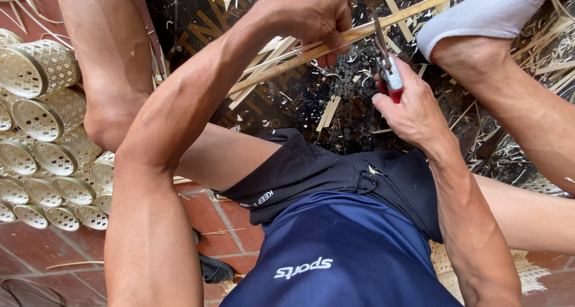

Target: The person sits on the floor of a craft workshop making woven bamboo basket components. They bend thin bamboo strips around a gray plastic pipe to form rings, fit and press the rings into woven basket bodies, cut bamboo strips to length with red-handled pliers, and sort and stack finished strips into piles.

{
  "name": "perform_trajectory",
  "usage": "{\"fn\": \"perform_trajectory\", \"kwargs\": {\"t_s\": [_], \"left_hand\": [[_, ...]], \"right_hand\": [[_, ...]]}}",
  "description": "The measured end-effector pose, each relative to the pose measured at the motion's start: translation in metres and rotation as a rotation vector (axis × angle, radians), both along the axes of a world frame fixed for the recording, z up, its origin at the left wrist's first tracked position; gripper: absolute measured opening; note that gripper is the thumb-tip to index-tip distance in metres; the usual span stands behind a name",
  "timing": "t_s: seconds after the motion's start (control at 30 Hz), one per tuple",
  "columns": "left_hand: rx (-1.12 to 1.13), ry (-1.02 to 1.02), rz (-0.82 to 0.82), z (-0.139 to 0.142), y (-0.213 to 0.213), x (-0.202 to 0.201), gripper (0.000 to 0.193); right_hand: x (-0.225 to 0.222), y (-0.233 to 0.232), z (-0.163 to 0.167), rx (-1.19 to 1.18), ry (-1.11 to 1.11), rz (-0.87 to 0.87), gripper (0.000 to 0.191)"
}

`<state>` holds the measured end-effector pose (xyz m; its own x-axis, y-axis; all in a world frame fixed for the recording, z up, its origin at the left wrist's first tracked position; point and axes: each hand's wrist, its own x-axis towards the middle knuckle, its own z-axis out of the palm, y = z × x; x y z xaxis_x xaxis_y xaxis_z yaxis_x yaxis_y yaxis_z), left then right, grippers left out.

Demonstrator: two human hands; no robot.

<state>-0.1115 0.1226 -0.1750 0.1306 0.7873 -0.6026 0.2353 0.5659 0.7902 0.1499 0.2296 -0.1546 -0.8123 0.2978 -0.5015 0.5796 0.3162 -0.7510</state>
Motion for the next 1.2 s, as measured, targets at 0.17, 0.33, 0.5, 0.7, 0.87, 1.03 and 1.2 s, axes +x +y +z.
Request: {"fn": "perform_trajectory", "kwargs": {"t_s": [0.17, 0.33, 0.5, 0.7, 0.87, 1.03, 1.2], "left_hand": [[0.004, 0.038, 0.008, -0.005, -0.001, 0.000, 0.014], [0.031, 0.044, -0.019, -0.006, -0.003, 0.004, 0.015], [0.027, 0.041, -0.007, -0.010, -0.003, 0.004, 0.015], [-0.063, 0.011, 0.015, -0.016, 0.000, 0.000, 0.017], [0.003, -0.043, 0.049, -0.007, 0.006, -0.001, 0.022], [0.053, 0.179, 0.184, -0.006, -0.021, -0.012, 0.024], [0.435, 0.752, 0.174, -0.015, -0.052, -0.002, 0.032]], "right_hand": [[0.001, 0.002, 0.009, 0.063, -0.105, 0.027, 0.073], [0.002, -0.001, 0.002, 0.013, -0.029, 0.014, 0.066], [0.006, -0.004, -0.025, 0.064, 0.052, -0.031, 0.033], [0.011, -0.003, -0.071, 0.142, 0.169, -0.023, 0.026], [0.005, -0.009, -0.094, 0.223, 0.289, -0.217, 0.021], [0.020, -0.021, -0.074, 0.496, 0.108, 0.083, 0.034], [0.014, -0.030, -0.028, 0.973, 0.312, 0.213, 0.082]]}}
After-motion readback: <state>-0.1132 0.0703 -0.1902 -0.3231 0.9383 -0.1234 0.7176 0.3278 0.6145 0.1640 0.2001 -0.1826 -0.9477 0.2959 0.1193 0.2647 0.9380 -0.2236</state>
